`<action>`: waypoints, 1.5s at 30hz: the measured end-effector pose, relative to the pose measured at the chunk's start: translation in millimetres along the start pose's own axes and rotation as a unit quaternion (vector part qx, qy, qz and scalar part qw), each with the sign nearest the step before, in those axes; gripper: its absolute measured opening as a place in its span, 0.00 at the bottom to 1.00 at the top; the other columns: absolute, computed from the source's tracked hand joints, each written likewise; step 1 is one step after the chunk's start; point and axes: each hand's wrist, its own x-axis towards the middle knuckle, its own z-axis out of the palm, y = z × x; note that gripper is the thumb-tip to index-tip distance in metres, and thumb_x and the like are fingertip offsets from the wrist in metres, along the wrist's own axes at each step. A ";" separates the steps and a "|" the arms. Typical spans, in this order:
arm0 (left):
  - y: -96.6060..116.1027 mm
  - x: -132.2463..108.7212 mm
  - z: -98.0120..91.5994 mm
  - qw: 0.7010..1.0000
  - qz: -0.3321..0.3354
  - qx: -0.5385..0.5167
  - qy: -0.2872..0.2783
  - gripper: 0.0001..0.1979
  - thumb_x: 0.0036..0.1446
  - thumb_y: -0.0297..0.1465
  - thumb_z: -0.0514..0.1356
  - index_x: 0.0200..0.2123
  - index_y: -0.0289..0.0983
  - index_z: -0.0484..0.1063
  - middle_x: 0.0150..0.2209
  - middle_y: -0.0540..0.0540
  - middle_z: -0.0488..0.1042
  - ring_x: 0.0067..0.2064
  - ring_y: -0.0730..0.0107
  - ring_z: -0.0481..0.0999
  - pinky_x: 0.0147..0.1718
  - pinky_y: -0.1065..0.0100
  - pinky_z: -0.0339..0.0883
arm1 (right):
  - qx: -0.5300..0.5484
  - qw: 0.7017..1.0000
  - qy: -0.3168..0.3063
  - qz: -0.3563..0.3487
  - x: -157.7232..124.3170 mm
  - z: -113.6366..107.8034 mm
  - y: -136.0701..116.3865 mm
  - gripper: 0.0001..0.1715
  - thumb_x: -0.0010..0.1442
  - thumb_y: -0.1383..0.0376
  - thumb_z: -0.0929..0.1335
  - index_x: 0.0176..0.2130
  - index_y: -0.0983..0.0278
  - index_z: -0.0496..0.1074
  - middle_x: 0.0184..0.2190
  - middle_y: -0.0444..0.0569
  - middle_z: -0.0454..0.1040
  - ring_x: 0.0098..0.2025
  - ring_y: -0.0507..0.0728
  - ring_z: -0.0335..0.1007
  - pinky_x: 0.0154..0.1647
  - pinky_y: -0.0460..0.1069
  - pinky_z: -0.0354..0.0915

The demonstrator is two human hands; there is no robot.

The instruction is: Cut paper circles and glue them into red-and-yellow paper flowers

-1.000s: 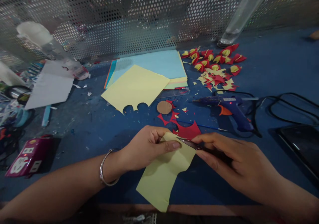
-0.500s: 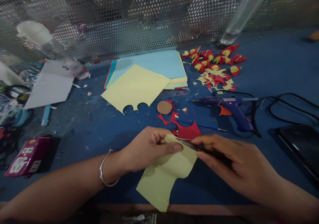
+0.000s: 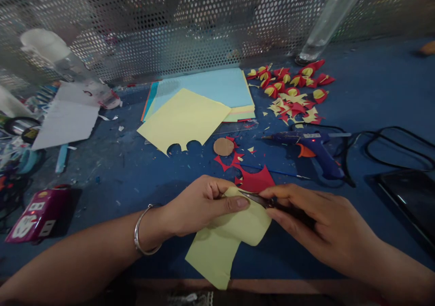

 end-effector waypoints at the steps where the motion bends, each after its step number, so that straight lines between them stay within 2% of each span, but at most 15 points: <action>1: -0.1 0.3 -0.2 1.000 -0.003 -0.003 -0.001 0.25 0.49 0.52 0.78 0.33 0.35 0.84 0.28 0.50 0.81 0.26 0.78 0.75 0.25 0.77 0.68 | 0.000 1.000 0.000 -0.004 -0.3 0.0 0.1 0.12 0.75 0.60 0.66 0.53 0.58 0.76 0.35 0.46 0.84 0.33 0.53 0.83 0.36 0.44 0.76; 9: 0.3 1.8 0.3 1.000 -0.025 -0.012 -0.014 0.25 0.48 0.51 0.79 0.36 0.35 0.85 0.30 0.48 0.82 0.26 0.77 0.77 0.27 0.75 0.70 | 0.001 1.000 -0.002 -0.020 1.4 -1.6 -0.5 0.10 0.75 0.61 0.66 0.54 0.57 0.74 0.36 0.43 0.84 0.33 0.51 0.83 0.36 0.42 0.74; 17: -3.4 -1.0 -0.1 0.999 0.022 -0.011 0.025 0.25 0.54 0.52 0.75 0.35 0.34 0.79 0.31 0.48 0.79 0.28 0.77 0.73 0.29 0.75 0.65 | -0.009 1.000 0.006 -0.027 3.8 -2.3 -2.0 0.10 0.75 0.64 0.66 0.53 0.57 0.74 0.37 0.42 0.85 0.34 0.50 0.83 0.39 0.42 0.75; 23: -6.7 0.1 -1.8 0.999 0.034 0.013 0.012 0.27 0.55 0.54 0.74 0.36 0.33 0.81 0.27 0.49 0.74 0.26 0.78 0.66 0.27 0.73 0.56 | -0.010 0.999 0.018 -0.038 3.8 -2.3 -2.0 0.10 0.75 0.63 0.66 0.54 0.55 0.72 0.38 0.40 0.84 0.36 0.48 0.83 0.39 0.39 0.73; 27: -7.1 1.4 -1.1 0.999 0.033 0.015 0.002 0.26 0.55 0.53 0.73 0.35 0.34 0.81 0.26 0.50 0.72 0.25 0.78 0.64 0.26 0.72 0.55 | -0.023 0.999 0.012 -0.042 2.5 -2.3 -1.3 0.10 0.76 0.63 0.66 0.55 0.55 0.72 0.38 0.39 0.84 0.36 0.48 0.83 0.41 0.40 0.74; 30: -6.3 1.4 -0.9 1.000 0.022 -0.003 -0.003 0.25 0.55 0.52 0.74 0.34 0.33 0.82 0.26 0.50 0.74 0.25 0.78 0.66 0.26 0.72 0.57 | -0.031 0.999 0.013 -0.041 2.2 -0.9 -0.7 0.10 0.77 0.62 0.65 0.55 0.55 0.71 0.38 0.39 0.84 0.36 0.48 0.83 0.41 0.40 0.74; 36: -4.9 2.4 -1.7 0.997 -0.017 -0.075 -0.021 0.23 0.49 0.49 0.79 0.34 0.34 0.85 0.30 0.47 0.81 0.27 0.77 0.76 0.28 0.74 0.67 | -0.032 0.998 0.012 -0.049 2.8 0.6 0.0 0.10 0.77 0.61 0.65 0.56 0.55 0.70 0.39 0.39 0.84 0.37 0.48 0.83 0.42 0.39 0.73; 39: -4.4 3.9 -1.6 0.993 -0.048 -0.097 -0.039 0.23 0.46 0.49 0.81 0.33 0.34 0.86 0.29 0.48 0.82 0.25 0.78 0.77 0.25 0.76 0.68 | -0.022 0.998 0.007 -0.055 2.7 -0.1 -0.5 0.10 0.78 0.62 0.64 0.56 0.55 0.70 0.40 0.40 0.84 0.38 0.48 0.83 0.42 0.39 0.73; 45: -1.7 2.8 -1.1 0.992 -0.073 -0.100 -0.040 0.24 0.44 0.49 0.81 0.33 0.35 0.86 0.28 0.49 0.82 0.24 0.78 0.77 0.24 0.77 0.69 | -0.013 0.999 0.003 -0.049 3.7 0.6 -1.3 0.10 0.77 0.63 0.64 0.56 0.54 0.71 0.39 0.39 0.84 0.37 0.48 0.83 0.42 0.39 0.73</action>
